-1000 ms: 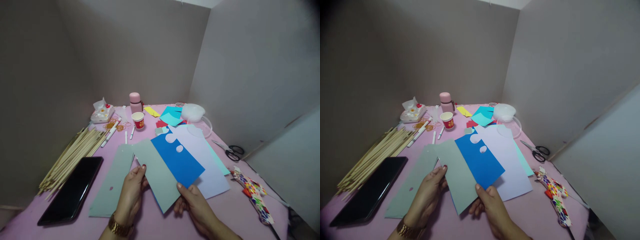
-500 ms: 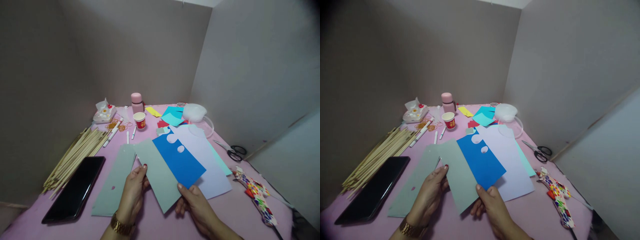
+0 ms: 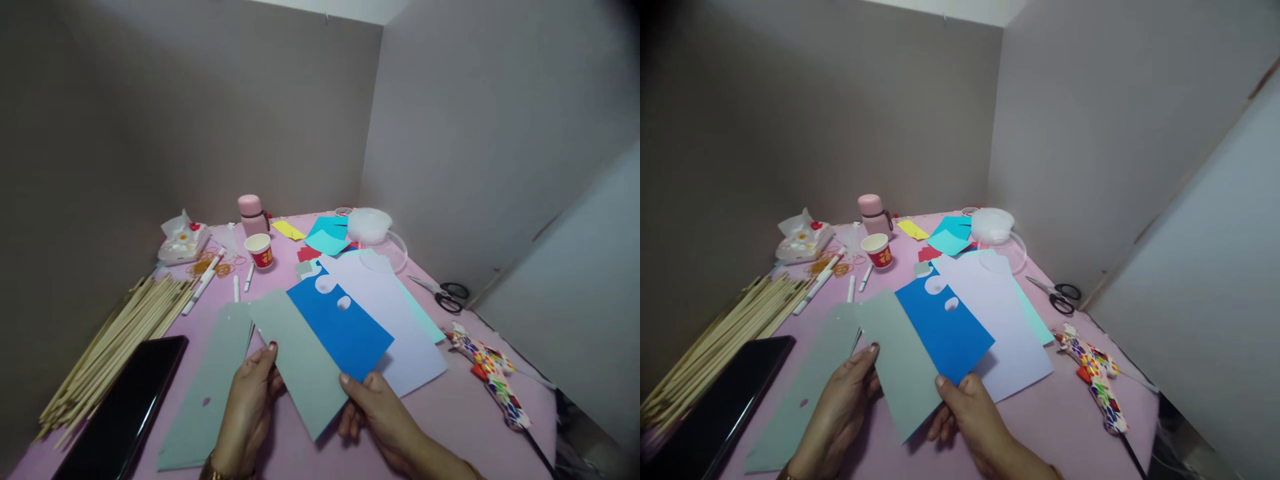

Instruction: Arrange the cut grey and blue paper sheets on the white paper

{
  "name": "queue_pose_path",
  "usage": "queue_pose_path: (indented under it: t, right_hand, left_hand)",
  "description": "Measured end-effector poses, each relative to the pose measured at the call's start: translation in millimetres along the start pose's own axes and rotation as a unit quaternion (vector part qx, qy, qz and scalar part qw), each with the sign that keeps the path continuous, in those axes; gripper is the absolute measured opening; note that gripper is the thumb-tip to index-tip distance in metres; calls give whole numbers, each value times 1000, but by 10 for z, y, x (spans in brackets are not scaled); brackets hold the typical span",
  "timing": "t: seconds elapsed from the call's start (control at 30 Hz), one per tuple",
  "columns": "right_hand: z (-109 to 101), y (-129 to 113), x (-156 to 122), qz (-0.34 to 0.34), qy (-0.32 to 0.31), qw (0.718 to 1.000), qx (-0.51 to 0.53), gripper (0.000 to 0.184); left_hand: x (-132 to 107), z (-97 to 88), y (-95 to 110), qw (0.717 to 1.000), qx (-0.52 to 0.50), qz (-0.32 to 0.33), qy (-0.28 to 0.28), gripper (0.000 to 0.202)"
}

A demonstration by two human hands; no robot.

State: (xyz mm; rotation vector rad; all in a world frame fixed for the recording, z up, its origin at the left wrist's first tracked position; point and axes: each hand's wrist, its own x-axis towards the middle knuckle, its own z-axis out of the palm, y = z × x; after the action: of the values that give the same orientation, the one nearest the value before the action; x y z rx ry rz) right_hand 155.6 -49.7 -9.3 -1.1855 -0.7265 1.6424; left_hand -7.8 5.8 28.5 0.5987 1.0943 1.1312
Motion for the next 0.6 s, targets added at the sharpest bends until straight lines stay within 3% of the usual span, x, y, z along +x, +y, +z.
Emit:
queue_pose_path:
  t: [0.6]
  right_hand:
    - [-12, -2, -49, 10, 17, 1000, -24, 49]
  left_hand:
    - [2, -28, -58, 1000, 3, 11, -16, 16]
